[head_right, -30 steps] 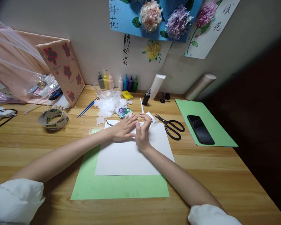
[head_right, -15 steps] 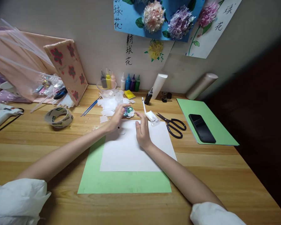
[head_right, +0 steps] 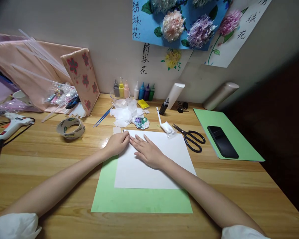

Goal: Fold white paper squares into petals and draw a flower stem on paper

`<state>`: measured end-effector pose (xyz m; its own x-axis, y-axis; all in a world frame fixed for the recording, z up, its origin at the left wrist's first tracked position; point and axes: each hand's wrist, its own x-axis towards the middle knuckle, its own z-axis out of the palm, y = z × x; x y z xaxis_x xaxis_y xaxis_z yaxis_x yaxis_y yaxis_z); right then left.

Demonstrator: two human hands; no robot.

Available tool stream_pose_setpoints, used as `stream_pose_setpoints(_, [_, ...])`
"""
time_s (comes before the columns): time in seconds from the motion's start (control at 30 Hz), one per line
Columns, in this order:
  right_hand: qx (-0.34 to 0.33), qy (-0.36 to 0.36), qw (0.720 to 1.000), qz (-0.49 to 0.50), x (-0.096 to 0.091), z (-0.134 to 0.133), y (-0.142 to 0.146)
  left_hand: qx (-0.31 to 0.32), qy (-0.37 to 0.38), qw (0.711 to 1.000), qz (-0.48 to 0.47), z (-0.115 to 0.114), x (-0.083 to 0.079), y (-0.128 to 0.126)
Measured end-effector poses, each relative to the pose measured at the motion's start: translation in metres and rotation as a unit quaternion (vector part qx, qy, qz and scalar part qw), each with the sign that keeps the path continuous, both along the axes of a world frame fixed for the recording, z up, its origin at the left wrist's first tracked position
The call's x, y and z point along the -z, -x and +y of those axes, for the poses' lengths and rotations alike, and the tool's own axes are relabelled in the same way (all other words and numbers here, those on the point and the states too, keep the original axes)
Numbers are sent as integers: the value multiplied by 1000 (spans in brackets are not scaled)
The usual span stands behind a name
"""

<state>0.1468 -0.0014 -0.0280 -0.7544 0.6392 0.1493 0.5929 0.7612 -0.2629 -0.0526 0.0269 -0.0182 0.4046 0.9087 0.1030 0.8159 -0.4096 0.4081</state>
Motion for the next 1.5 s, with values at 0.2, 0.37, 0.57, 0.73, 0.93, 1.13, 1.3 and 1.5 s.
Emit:
stream_pose_setpoints(0.2, [28,5,1000,-2,-1,-3,-5,11,-9,999,37,-3,-1,1])
stream_pose_setpoints(0.37, [28,15,999,-11,-4,-6,-5,6,-14,999,41,-5,0,-1])
stream_pose_setpoints(0.57, [18,11,1000,-16,-5,-10,-8,2,-16,999,41,-5,0,-1])
stream_pose_setpoints(0.73, [15,3,1000,-6,-7,-13,-8,6,-27,998,50,-5,1,-1])
stream_pose_setpoints(0.93, [39,-5,999,-3,-6,-16,-10,5,-39,997,59,-5,1,-3])
stream_pose_setpoints(1.13, [65,-22,998,-7,-7,-19,-11,1,-35,996,78,-5,0,-3])
stream_pose_setpoints(1.3, [71,-9,997,-13,-8,-20,-12,9,-51,995,89,-5,1,-3])
stream_pose_setpoints(1.5, [92,-13,996,10,-6,-21,-13,19,-57,995,84,-6,2,-1])
